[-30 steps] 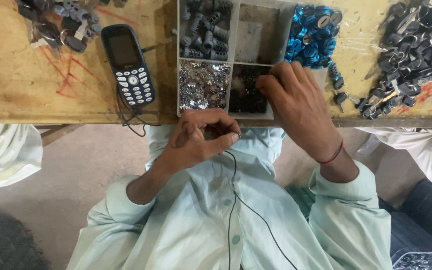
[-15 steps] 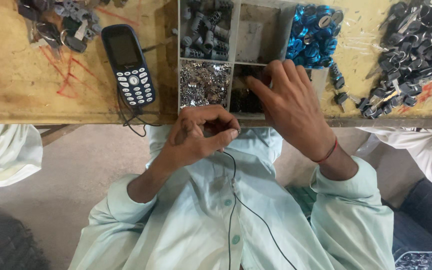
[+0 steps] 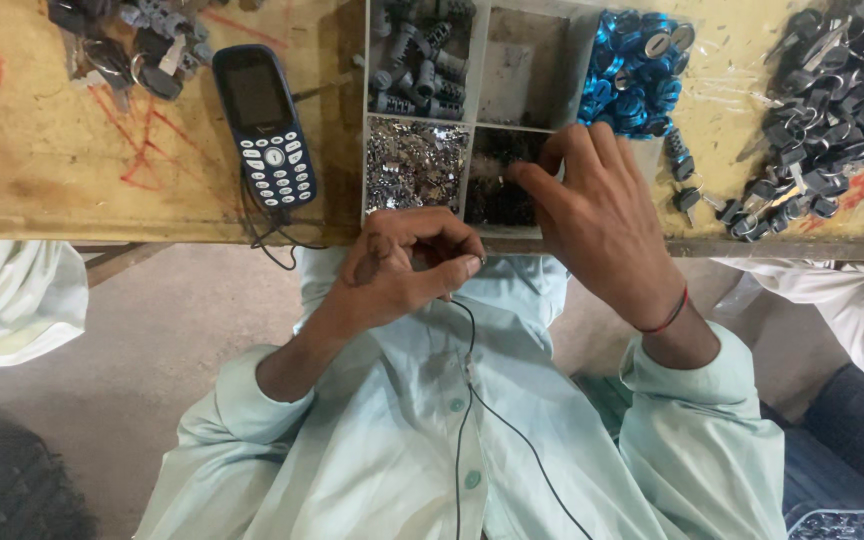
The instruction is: The person sits at a workbench assembling small metal components by hand. They pick parts from a compartment organizer box, press and twist the pieces together to fit them, and place the finished assemblies on the table beside the box, repeating the cycle.
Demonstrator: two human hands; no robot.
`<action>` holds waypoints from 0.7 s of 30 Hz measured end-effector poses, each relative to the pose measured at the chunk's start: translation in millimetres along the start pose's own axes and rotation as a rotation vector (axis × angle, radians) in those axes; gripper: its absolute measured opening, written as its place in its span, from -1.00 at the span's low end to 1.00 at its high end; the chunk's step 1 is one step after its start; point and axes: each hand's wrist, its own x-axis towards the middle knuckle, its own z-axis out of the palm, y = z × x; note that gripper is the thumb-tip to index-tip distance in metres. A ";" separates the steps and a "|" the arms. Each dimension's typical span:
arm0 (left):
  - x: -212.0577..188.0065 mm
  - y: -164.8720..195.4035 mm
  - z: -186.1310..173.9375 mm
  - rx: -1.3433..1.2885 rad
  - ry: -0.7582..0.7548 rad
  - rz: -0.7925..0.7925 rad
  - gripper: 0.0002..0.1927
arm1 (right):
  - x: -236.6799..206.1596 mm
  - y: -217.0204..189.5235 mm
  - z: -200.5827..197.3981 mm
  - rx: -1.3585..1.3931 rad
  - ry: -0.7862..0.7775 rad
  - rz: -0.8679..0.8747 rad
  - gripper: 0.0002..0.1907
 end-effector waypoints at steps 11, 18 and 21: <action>-0.4 2.6 0.4 -0.002 0.000 -0.034 -0.84 | -1.4 0.1 3.9 0.008 0.028 -0.004 -0.68; -0.4 3.4 -0.1 0.031 -0.010 -0.023 -0.83 | -0.4 -2.5 12.1 -0.012 -0.004 -0.008 -0.66; 0.0 2.5 -0.1 -0.001 -0.011 -0.035 -0.83 | -1.5 1.3 9.1 0.047 0.033 -0.011 -0.67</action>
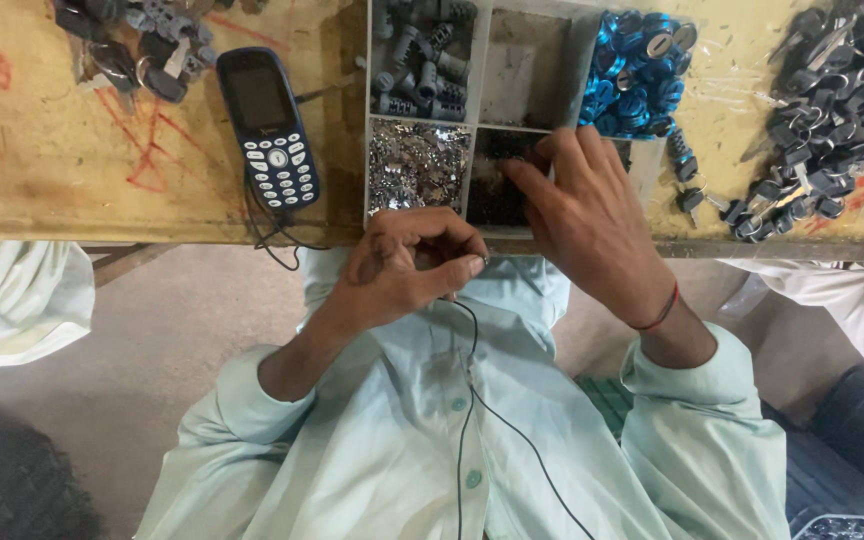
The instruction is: The person sits at a workbench assembling small metal components by hand. They pick parts from a compartment organizer box, press and twist the pieces together to fit them, and place the finished assemblies on the table beside the box, repeating the cycle.
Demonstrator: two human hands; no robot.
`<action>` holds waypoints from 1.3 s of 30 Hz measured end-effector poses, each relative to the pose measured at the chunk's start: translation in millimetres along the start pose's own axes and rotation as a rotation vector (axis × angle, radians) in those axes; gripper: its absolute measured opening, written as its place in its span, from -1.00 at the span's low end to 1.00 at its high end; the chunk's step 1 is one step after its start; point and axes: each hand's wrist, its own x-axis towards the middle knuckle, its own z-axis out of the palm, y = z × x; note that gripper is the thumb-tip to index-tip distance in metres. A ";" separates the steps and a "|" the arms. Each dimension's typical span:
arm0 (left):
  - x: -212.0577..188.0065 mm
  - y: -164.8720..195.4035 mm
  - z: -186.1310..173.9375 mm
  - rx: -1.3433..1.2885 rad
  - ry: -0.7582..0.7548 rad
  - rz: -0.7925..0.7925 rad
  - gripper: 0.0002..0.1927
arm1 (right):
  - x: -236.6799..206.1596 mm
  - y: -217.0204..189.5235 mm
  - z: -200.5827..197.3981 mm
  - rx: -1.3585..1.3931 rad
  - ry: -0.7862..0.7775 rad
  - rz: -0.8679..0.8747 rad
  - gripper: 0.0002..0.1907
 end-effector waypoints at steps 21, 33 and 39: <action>0.2 -8.5 -2.9 0.036 0.024 -0.008 -0.88 | 13.2 -1.4 7.7 -0.071 0.050 -0.034 -0.82; -4.5 -26.8 -9.5 -0.046 0.049 -0.060 -0.91 | 11.6 -0.9 22.5 -0.261 0.090 -0.034 -0.89; -8.8 -22.9 -3.8 -0.014 0.062 -0.053 -0.92 | 14.0 0.8 18.7 -0.390 0.079 -0.082 -0.90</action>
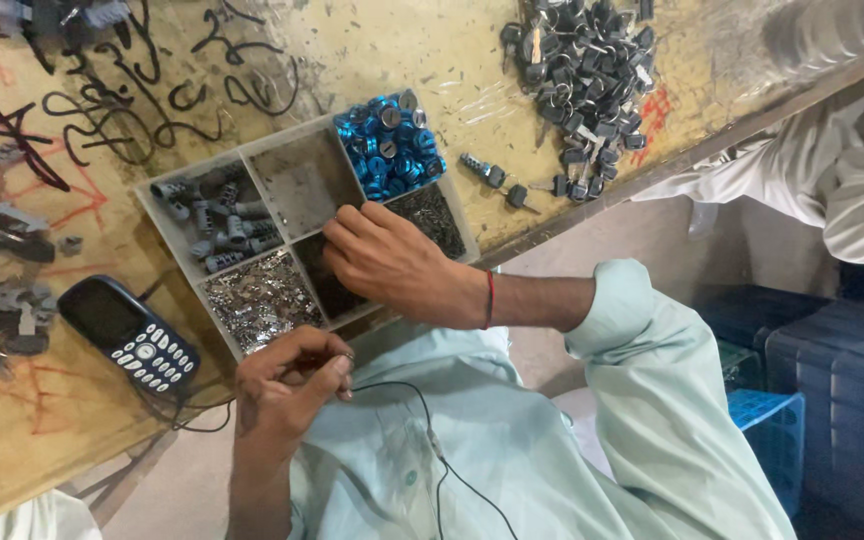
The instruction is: The person sits at a workbench assembling small metal components by hand. They pick parts from a compartment organizer box, press and twist the pieces together to fit them, and place the finished assemblies on the table beside the box, repeating the cycle.
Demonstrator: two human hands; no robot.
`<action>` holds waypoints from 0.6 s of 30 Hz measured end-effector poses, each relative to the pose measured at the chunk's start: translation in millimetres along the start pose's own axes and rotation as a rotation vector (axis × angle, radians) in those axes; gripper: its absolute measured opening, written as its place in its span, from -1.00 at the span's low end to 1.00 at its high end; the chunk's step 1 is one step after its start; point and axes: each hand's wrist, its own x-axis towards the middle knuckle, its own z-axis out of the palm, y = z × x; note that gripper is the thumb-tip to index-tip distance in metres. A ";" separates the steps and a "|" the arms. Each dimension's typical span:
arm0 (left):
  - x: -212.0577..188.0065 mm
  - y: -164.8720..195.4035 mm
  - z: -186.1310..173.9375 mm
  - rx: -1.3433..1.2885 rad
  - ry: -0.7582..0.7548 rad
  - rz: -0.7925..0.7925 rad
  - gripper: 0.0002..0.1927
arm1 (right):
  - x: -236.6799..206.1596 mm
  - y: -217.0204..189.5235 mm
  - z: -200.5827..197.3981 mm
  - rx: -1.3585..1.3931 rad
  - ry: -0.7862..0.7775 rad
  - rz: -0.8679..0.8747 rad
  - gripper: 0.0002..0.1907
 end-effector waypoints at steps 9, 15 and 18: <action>3.1 16.9 12.1 0.037 -0.036 -0.084 -0.89 | -6.6 15.1 -8.7 0.199 -0.046 -0.107 -0.79; 4.3 15.2 9.9 0.067 -0.049 -0.011 -0.85 | -6.4 35.2 -36.9 0.570 0.022 0.064 -0.78; 6.2 16.2 8.8 0.031 -0.044 -0.022 -0.83 | -3.8 31.2 -37.5 0.508 0.007 0.054 -0.76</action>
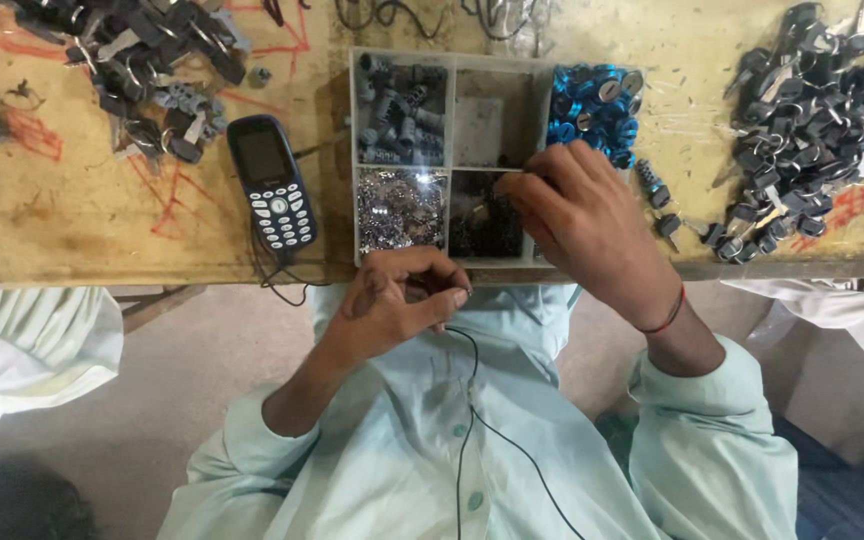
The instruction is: The person sits at a workbench assembling small metal components by hand. They pick parts from a compartment organizer box, press and twist the pieces together to fit them, and place the finished assemblies on the table beside the box, repeating the cycle.
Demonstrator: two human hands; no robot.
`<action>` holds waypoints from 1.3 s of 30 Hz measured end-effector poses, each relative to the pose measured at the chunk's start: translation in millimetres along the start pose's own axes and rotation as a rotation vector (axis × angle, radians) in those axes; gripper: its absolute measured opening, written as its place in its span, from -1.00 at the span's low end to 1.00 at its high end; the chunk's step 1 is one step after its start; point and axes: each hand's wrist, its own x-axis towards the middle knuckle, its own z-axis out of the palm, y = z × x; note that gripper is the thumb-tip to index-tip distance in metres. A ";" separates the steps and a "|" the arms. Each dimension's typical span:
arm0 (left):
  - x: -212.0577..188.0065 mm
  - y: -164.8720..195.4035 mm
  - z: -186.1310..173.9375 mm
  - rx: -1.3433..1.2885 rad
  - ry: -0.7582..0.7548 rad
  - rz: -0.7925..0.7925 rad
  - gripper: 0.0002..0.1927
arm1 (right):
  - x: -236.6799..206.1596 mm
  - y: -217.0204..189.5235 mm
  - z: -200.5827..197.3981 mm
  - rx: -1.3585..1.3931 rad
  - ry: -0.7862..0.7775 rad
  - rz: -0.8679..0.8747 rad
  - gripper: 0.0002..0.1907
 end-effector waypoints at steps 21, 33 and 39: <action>-8.6 0.1 -5.7 -0.017 0.006 0.090 -0.83 | 12.0 -10.4 23.7 -0.406 -0.144 -0.148 -0.71; -9.2 2.4 -1.9 -0.014 -0.023 0.075 -0.83 | 13.6 -9.5 26.9 -0.518 -0.227 -0.215 -0.80; -3.6 -4.8 2.4 0.075 0.021 0.217 -0.81 | 16.6 -12.7 20.6 -0.405 -0.199 -0.240 -0.70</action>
